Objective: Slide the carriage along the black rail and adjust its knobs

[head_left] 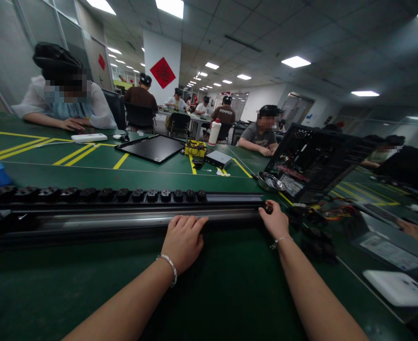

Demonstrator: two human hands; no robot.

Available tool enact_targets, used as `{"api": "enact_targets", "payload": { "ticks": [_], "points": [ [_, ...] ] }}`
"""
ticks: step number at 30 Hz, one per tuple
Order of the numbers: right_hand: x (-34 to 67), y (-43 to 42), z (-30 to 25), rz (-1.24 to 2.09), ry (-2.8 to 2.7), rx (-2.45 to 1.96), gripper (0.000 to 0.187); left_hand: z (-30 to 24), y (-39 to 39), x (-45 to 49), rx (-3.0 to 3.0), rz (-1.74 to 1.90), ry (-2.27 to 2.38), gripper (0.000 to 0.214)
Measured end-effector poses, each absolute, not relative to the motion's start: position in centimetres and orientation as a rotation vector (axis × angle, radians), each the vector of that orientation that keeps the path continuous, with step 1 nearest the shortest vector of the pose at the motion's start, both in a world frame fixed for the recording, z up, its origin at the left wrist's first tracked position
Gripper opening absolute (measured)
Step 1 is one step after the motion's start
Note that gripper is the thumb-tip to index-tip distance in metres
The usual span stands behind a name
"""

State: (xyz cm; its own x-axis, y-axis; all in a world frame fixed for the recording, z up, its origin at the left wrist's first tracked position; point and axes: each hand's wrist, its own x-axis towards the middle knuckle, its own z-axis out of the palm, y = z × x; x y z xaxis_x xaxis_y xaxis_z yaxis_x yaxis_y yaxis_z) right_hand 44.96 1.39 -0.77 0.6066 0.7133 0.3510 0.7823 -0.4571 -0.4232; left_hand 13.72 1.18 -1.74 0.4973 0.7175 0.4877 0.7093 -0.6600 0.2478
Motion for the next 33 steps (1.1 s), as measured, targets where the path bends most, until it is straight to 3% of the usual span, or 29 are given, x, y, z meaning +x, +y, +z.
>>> {"api": "enact_targets", "payload": {
  "ticks": [17, 33],
  "points": [
    [45.18, 1.43, -0.57, -0.115, -1.108, -2.255, 0.041, -1.41, 1.03, 13.7, 2.706, 0.88, 1.309, 0.04],
    [44.93, 1.55, -0.41, -0.062, -0.998, -2.362, 0.049, -1.62, 1.07, 13.56, 2.718, 0.854, 1.3, 0.042]
  ]
}}
